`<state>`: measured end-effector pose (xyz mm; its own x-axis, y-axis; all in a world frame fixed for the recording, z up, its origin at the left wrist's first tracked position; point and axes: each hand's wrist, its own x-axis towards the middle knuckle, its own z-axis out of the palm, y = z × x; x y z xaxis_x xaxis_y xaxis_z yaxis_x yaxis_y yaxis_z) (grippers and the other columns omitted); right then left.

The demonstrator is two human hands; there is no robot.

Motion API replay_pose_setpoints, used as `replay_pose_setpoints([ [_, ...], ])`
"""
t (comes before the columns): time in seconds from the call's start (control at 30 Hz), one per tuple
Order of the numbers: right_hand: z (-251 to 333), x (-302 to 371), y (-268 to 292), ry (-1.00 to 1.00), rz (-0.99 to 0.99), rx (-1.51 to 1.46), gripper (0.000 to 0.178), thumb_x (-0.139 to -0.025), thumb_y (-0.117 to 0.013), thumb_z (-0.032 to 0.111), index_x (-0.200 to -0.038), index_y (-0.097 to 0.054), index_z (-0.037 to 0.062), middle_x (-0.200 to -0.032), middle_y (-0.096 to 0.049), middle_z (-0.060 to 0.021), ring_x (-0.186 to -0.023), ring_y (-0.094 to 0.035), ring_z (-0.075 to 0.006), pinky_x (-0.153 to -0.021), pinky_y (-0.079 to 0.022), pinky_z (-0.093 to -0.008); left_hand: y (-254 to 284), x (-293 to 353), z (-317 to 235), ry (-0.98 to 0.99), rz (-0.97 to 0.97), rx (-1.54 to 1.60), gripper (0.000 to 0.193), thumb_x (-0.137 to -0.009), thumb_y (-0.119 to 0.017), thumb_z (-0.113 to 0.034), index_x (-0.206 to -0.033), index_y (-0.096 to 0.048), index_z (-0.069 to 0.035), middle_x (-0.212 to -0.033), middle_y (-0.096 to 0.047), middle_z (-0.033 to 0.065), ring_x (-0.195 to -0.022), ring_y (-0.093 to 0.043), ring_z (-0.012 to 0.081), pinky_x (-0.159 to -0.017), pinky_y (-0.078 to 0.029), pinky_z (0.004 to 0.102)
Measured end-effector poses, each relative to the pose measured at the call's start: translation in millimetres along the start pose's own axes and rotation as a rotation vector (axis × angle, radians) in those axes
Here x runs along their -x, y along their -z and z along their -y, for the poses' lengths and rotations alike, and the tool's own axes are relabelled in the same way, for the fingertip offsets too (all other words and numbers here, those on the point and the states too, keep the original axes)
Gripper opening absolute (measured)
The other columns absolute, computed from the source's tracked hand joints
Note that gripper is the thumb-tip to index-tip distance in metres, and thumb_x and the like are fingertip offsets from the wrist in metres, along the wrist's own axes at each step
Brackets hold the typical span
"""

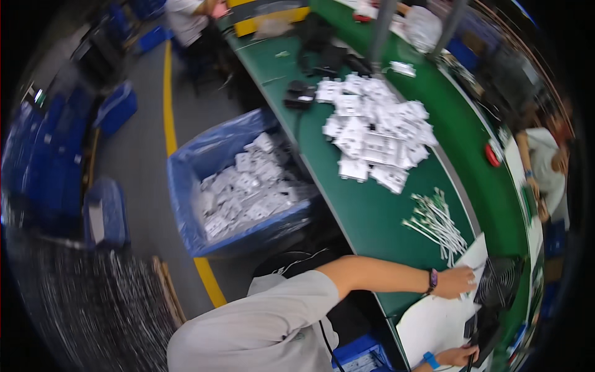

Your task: Soldering electrical wires and small components onto plastic housings on an assembly line.

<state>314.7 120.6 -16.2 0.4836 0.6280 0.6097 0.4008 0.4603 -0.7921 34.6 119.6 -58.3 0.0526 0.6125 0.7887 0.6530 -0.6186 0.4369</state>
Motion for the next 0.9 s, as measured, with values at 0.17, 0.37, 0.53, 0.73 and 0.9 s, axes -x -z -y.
replay_pose_setpoints([
  [0.17,32.0,17.3,-19.9,0.065,0.059,-0.138,0.029,-0.101,-0.067,0.024,-0.113,-0.058,-0.0009,-0.101,-0.059,-0.0113,-0.087,-0.056,-0.0200,-0.075,-0.052,-0.0345,-22.5,0.3,6.5,0.007,0.052,-0.008,0.031,-0.068,-0.075,-0.026,-0.095,-0.069,-0.010,-0.096,-0.057,0.0107,-0.098,-0.053,0.0302,-0.086,-0.043,0.0415],
  [0.37,45.9,18.4,-18.9,0.082,0.016,-0.138,0.032,-0.100,-0.067,0.023,-0.116,-0.054,-0.0023,-0.101,-0.057,-0.0119,-0.088,-0.054,-0.0206,-0.075,-0.051,-0.0357,-37.3,-2.4,9.8,0.014,0.008,-0.092,0.016,-0.071,-0.076,-0.029,-0.078,-0.075,-0.015,-0.091,-0.061,0.0080,-0.098,-0.056,0.0291,-0.087,-0.043,0.0411],
  [0.53,35.9,12.1,-13.2,0.076,-0.041,-0.127,0.036,-0.100,-0.066,0.023,-0.119,-0.052,-0.0034,-0.101,-0.056,-0.0123,-0.089,-0.053,-0.0211,-0.076,-0.050,-0.0368,-41.3,-4.1,5.4,0.038,0.074,-0.171,0.018,-0.071,-0.076,-0.031,-0.078,-0.075,-0.014,-0.094,-0.062,0.0071,-0.099,-0.056,0.0272,-0.089,-0.043,0.0404],
  [0.73,7.9,-2.9,-4.9,0.040,-0.103,-0.125,0.040,-0.099,-0.066,0.023,-0.122,-0.048,-0.0048,-0.102,-0.054,-0.0129,-0.091,-0.052,-0.0217,-0.076,-0.049,-0.0380,-34.3,-2.1,-0.2,0.022,0.093,-0.172,0.017,-0.069,-0.073,-0.027,-0.074,-0.074,-0.012,-0.097,-0.061,0.0106,-0.103,-0.055,0.0295,-0.092,-0.042,0.0418],
  [0.9,-44.3,-28.4,24.1,-0.008,-0.236,-0.113,0.044,-0.098,-0.067,0.022,-0.124,-0.046,-0.0069,-0.101,-0.052,-0.0131,-0.089,-0.051,-0.0222,-0.072,-0.048,-0.0376,-27.3,-2.8,2.8,0.005,0.175,-0.091,0.012,-0.071,-0.069,-0.026,-0.072,-0.072,-0.014,-0.093,-0.063,0.0083,-0.101,-0.057,0.0270,-0.090,-0.043,0.0434],
])
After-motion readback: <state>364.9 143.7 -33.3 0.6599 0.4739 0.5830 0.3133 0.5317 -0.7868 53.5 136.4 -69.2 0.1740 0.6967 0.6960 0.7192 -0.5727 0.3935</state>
